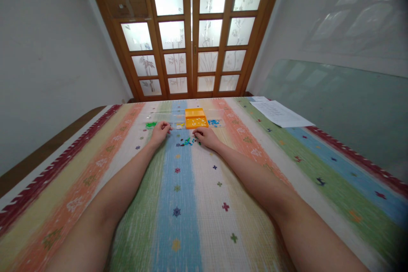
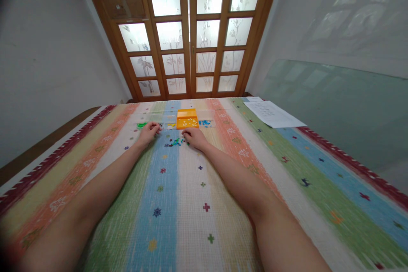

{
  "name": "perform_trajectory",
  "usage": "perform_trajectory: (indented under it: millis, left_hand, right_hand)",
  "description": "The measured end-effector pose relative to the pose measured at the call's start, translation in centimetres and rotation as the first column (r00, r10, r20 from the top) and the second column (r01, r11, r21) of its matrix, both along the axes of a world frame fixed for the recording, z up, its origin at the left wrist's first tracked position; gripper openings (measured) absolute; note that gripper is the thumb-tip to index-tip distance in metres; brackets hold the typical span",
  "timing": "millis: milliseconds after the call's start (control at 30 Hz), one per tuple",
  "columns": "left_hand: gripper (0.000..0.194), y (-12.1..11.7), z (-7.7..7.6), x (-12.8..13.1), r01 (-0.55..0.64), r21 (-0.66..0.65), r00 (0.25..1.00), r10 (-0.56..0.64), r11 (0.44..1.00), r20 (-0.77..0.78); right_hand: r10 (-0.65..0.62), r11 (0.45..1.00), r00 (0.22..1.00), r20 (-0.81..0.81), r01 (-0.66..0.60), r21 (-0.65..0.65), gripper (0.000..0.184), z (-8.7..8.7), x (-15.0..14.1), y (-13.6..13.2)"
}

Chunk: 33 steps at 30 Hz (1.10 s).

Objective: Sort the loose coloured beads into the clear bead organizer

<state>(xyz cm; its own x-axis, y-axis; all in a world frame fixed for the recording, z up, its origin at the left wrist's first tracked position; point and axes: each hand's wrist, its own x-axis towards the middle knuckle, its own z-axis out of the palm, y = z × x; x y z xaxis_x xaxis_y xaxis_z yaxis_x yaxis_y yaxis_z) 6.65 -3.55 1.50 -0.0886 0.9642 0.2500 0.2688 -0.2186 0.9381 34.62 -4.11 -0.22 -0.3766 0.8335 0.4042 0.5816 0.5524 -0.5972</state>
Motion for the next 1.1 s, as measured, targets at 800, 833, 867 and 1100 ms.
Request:
perform_trajectory:
  millis: [800, 833, 867, 1100]
  left_hand:
    - [0.022, 0.6, -0.7, -3.7, -0.094, 0.326, 0.701, 0.295, 0.941, -0.649]
    - [0.025, 0.6, -0.8, -3.6, -0.074, 0.312, 0.671, 0.279, 0.947, -0.687]
    - [0.027, 0.6, -0.9, -3.6, -0.061, 0.297, 0.641, 0.265, 0.953, -0.72]
    - [0.038, 0.5, -0.9, -3.8, -0.056, 0.215, 0.501, 0.213, 0.975, -0.839]
  right_hand:
    - [0.005, 1.0, 1.0, -0.001, -0.005, 0.021, 0.021, -0.6, 0.1, 0.4]
    - [0.006, 1.0, 1.0, -0.003, -0.006, 0.021, 0.021, -0.6, 0.1, 0.5]
    - [0.007, 1.0, 1.0, -0.005, -0.007, 0.019, 0.021, -0.7, 0.1, 0.5]
    - [0.003, 1.0, 1.0, -0.012, -0.003, 0.006, 0.02, -0.6, 0.1, 0.4]
